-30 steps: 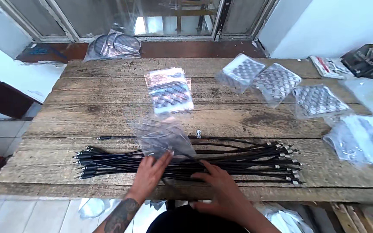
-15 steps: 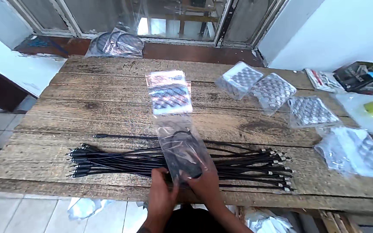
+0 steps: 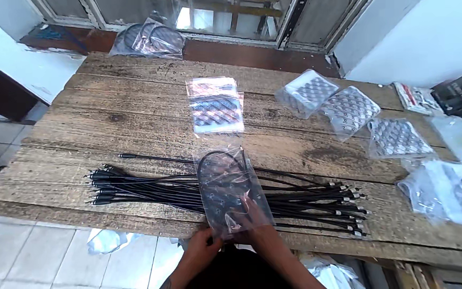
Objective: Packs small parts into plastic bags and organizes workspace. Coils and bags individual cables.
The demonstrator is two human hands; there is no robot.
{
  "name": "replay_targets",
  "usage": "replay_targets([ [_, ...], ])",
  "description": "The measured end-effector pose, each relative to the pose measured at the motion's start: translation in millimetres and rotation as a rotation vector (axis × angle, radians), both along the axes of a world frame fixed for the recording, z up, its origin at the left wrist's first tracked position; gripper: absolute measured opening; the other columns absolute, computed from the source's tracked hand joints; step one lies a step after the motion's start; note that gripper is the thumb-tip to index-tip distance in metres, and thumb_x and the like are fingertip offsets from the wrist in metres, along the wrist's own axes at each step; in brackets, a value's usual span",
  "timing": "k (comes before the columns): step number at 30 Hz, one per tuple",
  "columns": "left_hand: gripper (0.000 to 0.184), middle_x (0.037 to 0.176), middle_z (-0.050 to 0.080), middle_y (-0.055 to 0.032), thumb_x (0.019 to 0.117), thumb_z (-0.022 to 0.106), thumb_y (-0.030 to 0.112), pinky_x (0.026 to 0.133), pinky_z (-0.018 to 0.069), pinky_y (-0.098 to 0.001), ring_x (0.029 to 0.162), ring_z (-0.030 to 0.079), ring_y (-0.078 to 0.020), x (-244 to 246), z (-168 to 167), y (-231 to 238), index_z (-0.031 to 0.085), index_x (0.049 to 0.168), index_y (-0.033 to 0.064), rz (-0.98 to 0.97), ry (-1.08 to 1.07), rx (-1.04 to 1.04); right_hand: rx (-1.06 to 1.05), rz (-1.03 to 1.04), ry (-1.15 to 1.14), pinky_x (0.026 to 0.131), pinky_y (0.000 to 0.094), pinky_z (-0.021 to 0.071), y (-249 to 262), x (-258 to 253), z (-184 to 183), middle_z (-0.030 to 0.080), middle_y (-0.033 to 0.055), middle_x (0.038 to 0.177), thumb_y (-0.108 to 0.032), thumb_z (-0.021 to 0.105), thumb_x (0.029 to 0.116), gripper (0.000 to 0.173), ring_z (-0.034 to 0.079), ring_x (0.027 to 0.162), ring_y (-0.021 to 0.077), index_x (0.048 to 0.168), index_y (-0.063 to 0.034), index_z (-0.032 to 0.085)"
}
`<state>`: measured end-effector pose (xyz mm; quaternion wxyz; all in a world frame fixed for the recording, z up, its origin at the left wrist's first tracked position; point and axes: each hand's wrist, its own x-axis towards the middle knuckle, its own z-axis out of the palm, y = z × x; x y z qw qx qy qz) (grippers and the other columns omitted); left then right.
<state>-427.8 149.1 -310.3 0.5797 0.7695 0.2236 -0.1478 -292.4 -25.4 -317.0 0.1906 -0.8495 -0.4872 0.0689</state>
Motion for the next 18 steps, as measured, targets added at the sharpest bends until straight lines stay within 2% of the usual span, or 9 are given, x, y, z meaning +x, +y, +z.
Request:
replay_targets([
  [3, 0.033, 0.091, 0.07, -0.0154, 0.103, 0.057, 0.025, 0.085, 0.0537, -0.0394, 0.086, 0.067, -0.0197, -2, 4, -1, 0.072, 0.103, -0.004, -0.089, -0.08, 0.008, 0.032, 0.027, -0.246, 0.103, 0.0542, 0.0529, 5, 8, -1, 0.068, 0.0218, 0.128, 0.003, 0.069, 0.0855, 0.045, 0.065, 0.121, 0.0408, 0.128, -0.0115, 0.071],
  [5, 0.034, 0.086, 0.069, -0.0142, 0.1026, 0.057, 0.027, 0.08, 0.0535, -0.0372, 0.082, 0.065, -0.0179, -4, 6, 5, 0.072, 0.097, -0.0035, -0.149, -0.133, 0.032, 0.066, 0.011, -0.312, 0.101, 0.0564, 0.0531, 16, 10, -4, 0.072, 0.0188, 0.122, -0.008, 0.07, 0.0889, 0.031, 0.069, 0.114, 0.0372, 0.12, -0.0088, 0.075],
  [7, 0.035, 0.088, 0.07, -0.014, 0.1018, 0.06, 0.03, 0.081, 0.0538, -0.0392, 0.082, 0.066, -0.0183, -12, 8, 22, 0.072, 0.099, -0.0026, -0.213, -0.098, -0.015, 0.122, 0.044, -0.246, 0.107, 0.0575, 0.0487, 23, 4, -5, 0.069, 0.019, 0.128, -0.03, 0.068, 0.0952, 0.035, 0.067, 0.12, 0.0363, 0.121, -0.0073, 0.074],
  [9, 0.036, 0.101, 0.072, -0.0061, 0.0979, 0.068, 0.033, 0.089, 0.0556, -0.0342, 0.093, 0.067, -0.0111, -26, 4, 40, 0.07, 0.115, 0.0015, -0.195, -0.056, -0.223, 0.217, 0.139, -0.164, 0.113, 0.0541, 0.0452, 15, -6, 0, 0.067, 0.0175, 0.134, -0.038, 0.062, 0.0994, 0.039, 0.063, 0.127, 0.0335, 0.122, -0.0088, 0.072],
  [10, 0.041, 0.109, 0.071, -0.0037, 0.0975, 0.067, 0.031, 0.093, 0.056, -0.033, 0.099, 0.068, -0.01, -31, -2, 46, 0.064, 0.125, 0.0012, -0.12, -0.04, -0.386, 0.289, 0.157, -0.177, 0.109, 0.0457, 0.0502, 6, -10, 6, 0.072, 0.011, 0.126, -0.04, 0.058, 0.103, 0.034, 0.068, 0.119, 0.0263, 0.114, -0.0117, 0.074],
  [12, 0.048, 0.116, 0.071, -0.0075, 0.1009, 0.062, 0.033, 0.098, 0.0576, -0.0387, 0.107, 0.07, -0.0167, -26, -12, 37, 0.054, 0.134, -0.0011, 0.204, -0.04, -0.64, 0.467, 0.014, -0.262, 0.067, 0.0309, 0.0583, -8, -3, 25, 0.074, 0.0013, 0.077, -0.033, 0.058, 0.1027, 0.033, 0.071, 0.071, 0.0141, 0.078, -0.0141, 0.071],
  [14, 0.036, 0.107, 0.073, -0.0129, 0.1032, 0.061, 0.023, 0.092, 0.0607, -0.0415, 0.099, 0.073, -0.022, -5, -14, 15, 0.057, 0.127, -0.0043, 0.545, -0.039, -0.72, 0.438, -0.282, -0.266, 0.043, 0.0355, 0.0472, -15, 25, 42, 0.057, 0.0047, 0.052, -0.028, 0.055, 0.1012, 0.045, 0.058, 0.046, 0.0174, 0.061, -0.007, 0.06],
  [16, 0.025, 0.096, 0.074, -0.0136, 0.1004, 0.065, 0.012, 0.082, 0.0632, -0.0396, 0.087, 0.074, -0.0218, 10, -9, 4, 0.061, 0.116, -0.006, 0.722, -0.029, -0.681, 0.273, -0.521, -0.042, 0.047, 0.044, 0.0498, -10, 62, 46, 0.06, 0.008, 0.058, -0.036, 0.052, 0.1037, 0.048, 0.061, 0.05, 0.0218, 0.073, -0.002, 0.067],
  [18, 0.019, 0.092, 0.075, -0.0135, 0.0986, 0.065, 0.008, 0.08, 0.0636, -0.0392, 0.083, 0.074, -0.0217, 6, 3, 12, 0.063, 0.111, -0.0058, 0.711, -0.048, -0.666, 0.105, -0.558, 0.501, 0.067, 0.0487, 0.0609, 6, 87, 51, 0.073, 0.0103, 0.083, -0.042, 0.056, 0.1042, 0.043, 0.072, 0.071, 0.0239, 0.105, -0.0019, 0.071],
])
